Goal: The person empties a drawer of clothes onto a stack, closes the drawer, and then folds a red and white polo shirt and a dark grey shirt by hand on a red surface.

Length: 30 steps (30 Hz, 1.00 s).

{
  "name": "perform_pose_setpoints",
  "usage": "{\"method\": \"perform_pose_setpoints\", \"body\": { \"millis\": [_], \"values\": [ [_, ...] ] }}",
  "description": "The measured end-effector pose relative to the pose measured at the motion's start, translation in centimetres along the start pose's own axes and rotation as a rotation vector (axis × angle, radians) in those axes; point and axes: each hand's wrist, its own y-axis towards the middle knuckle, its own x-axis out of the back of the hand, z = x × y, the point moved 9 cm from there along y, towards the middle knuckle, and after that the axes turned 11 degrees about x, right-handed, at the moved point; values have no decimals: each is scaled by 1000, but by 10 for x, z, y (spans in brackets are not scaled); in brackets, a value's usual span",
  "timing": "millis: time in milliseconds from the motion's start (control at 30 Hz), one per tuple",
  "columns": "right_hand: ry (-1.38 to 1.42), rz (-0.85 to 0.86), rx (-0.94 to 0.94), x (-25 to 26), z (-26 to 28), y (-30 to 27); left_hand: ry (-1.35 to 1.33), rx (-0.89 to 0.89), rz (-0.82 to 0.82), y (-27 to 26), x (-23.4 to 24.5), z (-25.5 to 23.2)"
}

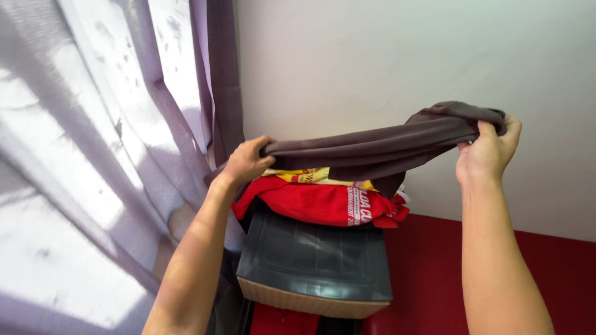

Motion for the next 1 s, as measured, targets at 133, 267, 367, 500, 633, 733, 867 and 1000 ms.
{"method": "perform_pose_setpoints", "body": {
  "millis": [133, 267, 367, 500, 633, 733, 867, 1000],
  "values": [
    [-205, -103, -134, 39, -124, -17, 371, -185, -385, 57, -8, 18],
    [-657, -6, -587, 89, -257, -104, 695, 93, -96, 75, -107, 117],
    [-761, 59, -714, 114, -296, -145, 734, 210, 48, 64, -150, 149],
    [-739, 39, -677, 123, -283, -155, 697, 165, -38, 65, -136, 144],
    [-738, 70, -564, 107, -235, -154, 584, 153, -124, 47, -131, 135],
    [-727, 100, -533, 98, -198, -171, 492, -44, -297, 11, -130, 111],
    [-766, 173, -512, 92, -152, -214, 367, -236, -491, -69, -124, 82],
    [-763, 273, -467, 89, -114, -277, 246, -249, -529, -151, -125, 67]
  ]
}}
